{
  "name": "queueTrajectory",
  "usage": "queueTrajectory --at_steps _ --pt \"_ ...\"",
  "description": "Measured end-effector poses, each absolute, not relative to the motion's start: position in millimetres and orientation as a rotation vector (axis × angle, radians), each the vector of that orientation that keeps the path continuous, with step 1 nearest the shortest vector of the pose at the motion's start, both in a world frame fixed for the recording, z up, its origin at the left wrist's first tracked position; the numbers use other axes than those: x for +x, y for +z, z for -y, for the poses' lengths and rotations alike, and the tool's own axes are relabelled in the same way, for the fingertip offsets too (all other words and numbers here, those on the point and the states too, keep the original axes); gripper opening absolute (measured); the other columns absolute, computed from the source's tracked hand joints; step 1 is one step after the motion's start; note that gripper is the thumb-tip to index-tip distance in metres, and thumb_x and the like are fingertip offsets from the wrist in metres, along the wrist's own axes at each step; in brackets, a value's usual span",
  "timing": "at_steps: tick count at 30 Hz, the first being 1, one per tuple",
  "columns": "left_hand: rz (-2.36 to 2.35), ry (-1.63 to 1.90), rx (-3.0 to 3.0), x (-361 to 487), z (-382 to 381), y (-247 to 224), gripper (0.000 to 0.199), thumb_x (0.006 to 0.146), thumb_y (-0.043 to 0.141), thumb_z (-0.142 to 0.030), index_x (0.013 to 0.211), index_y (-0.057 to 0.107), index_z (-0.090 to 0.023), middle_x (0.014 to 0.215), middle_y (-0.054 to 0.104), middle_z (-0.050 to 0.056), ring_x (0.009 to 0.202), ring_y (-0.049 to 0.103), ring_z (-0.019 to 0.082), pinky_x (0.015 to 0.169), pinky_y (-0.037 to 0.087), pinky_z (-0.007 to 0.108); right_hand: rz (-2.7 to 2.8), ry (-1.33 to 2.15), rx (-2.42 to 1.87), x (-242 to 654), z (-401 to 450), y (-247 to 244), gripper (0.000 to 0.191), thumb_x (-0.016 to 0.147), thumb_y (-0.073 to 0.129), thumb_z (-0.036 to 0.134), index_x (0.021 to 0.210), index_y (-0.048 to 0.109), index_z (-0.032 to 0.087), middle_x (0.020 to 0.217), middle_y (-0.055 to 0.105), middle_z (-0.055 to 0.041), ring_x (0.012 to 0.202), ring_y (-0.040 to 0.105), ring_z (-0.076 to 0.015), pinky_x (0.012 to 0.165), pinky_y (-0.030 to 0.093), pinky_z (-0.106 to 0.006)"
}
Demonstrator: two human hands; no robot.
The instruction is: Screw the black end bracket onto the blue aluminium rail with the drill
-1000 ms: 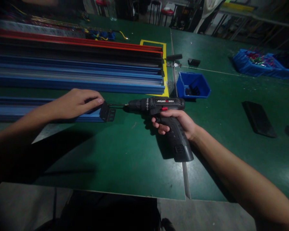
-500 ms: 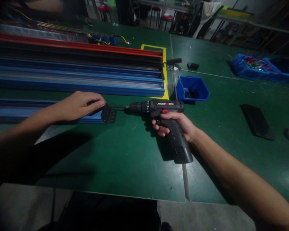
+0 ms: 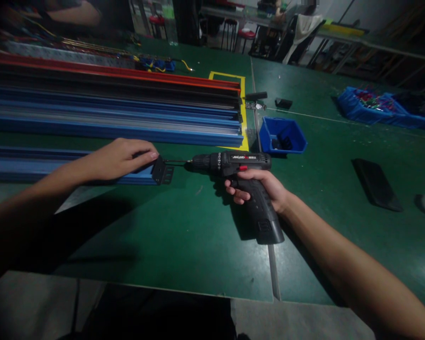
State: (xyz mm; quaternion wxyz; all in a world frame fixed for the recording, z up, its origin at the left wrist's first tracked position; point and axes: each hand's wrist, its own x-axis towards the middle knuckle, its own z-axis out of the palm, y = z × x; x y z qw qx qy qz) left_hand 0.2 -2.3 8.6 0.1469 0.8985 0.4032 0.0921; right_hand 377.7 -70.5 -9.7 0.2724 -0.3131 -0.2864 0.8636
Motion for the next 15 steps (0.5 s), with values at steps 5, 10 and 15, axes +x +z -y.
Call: queueTrajectory --at_steps 5,10,15 --pt "-1.148 0.290 2.588 -0.3 2.3 7.2 0.049 0.101 0.035 -0.052 0.099 0.070 -0.017 0.095 0.071 0.005 0.086 0.065 0.021 0.082 0.045 0.030 0.758 2.330 -0.836 378.5 70.4 -10.3 0.028 0.089 0.060 0.024 0.101 0.068 0.000 0.082 0.068 -0.0124 0.049 0.047 -0.0062 0.057 0.052 -0.023" --pt "-1.132 0.296 2.603 -1.5 1.2 5.7 0.047 0.101 0.036 -0.051 0.098 0.069 -0.018 0.096 0.071 0.005 0.087 0.065 0.020 0.080 0.044 0.029 0.743 2.338 -0.858 379.3 70.4 -10.5 0.028 0.089 0.060 0.025 0.101 0.068 0.001 0.083 0.068 -0.0125 0.049 0.047 -0.0060 0.058 0.052 -0.023" --pt "-1.130 0.299 2.594 -1.8 0.9 5.4 0.046 0.101 0.037 -0.050 0.099 0.069 -0.018 0.096 0.072 0.005 0.086 0.064 0.020 0.079 0.044 0.028 0.738 2.337 -0.858 379.0 70.5 -10.9 0.028 0.089 0.061 0.025 0.101 0.068 0.001 0.083 0.068 -0.0124 0.049 0.047 -0.0064 0.058 0.052 -0.023"
